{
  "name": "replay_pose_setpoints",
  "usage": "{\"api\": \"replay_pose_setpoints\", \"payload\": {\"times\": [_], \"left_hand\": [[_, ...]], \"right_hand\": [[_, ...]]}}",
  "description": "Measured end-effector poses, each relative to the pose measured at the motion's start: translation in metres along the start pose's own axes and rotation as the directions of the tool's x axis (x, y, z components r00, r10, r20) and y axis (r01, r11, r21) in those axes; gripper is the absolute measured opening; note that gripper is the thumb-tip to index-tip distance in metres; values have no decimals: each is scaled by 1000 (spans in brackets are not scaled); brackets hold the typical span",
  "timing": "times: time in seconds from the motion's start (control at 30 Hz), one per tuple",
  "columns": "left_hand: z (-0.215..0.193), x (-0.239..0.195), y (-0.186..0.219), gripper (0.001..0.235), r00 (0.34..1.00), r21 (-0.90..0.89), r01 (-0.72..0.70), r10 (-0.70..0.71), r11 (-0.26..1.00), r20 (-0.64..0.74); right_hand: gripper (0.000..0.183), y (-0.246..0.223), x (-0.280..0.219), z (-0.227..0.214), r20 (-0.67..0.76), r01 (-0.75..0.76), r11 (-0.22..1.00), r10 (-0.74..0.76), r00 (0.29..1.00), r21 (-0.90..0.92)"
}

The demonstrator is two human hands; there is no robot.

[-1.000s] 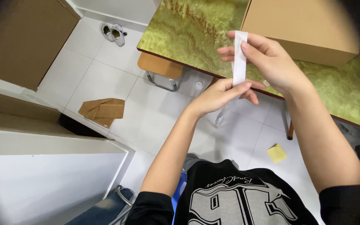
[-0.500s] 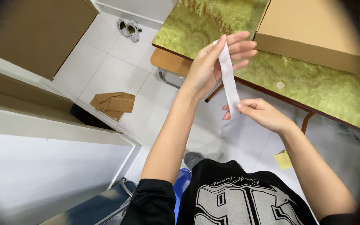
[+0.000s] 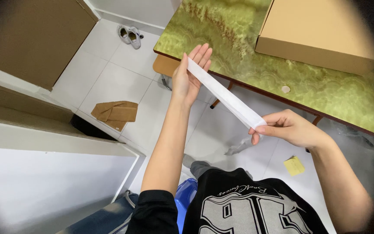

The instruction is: The person places a plastic bag into a cardboard box, closes the box, and ties a white ribbon around it. They then untie the ribbon, open the box, and remove a folded blue shirt wrapped in plastic. The person unfolds the shirt, places it on a hanger, and hangs it on a clothing rack.

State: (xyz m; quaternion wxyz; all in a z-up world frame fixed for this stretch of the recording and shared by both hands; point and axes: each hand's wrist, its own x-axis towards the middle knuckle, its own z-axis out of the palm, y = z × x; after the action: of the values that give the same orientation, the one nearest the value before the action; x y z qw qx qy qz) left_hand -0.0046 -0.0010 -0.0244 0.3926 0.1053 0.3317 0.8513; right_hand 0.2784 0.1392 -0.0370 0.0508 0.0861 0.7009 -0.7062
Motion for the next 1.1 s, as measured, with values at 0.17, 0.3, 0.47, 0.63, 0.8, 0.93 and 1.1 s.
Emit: {"api": "replay_pose_setpoints", "payload": {"times": [0.17,0.3,0.47,0.63,0.8,0.93,1.1], "left_hand": [[-28,1,-35,58,991,-53,68,-74,996,-113],[-43,-5,-77,59,973,-73,173,-182,982,-144],[-40,-16,-130,65,962,-2,265,-264,964,-72],[-16,-31,-148,95,906,209,422,-399,882,-144],[5,-58,-147,108,866,505,198,-392,840,312],[30,-72,-124,122,812,665,92,-442,741,381],[35,-76,-123,57,750,778,73,-548,624,369]], "right_hand": [[26,-25,-15,-9,-2,85,996,-85,996,-8],[27,-62,-17,-7,-43,142,978,-150,988,-156],[30,-103,-6,0,-28,286,939,-296,955,-192],[30,-136,1,8,-211,240,929,-304,929,-282],[32,-141,15,3,-368,201,964,-253,895,-173],[29,-144,24,-4,-431,169,971,-226,874,-166],[26,-136,36,-19,-490,204,956,-283,825,-209]]}}
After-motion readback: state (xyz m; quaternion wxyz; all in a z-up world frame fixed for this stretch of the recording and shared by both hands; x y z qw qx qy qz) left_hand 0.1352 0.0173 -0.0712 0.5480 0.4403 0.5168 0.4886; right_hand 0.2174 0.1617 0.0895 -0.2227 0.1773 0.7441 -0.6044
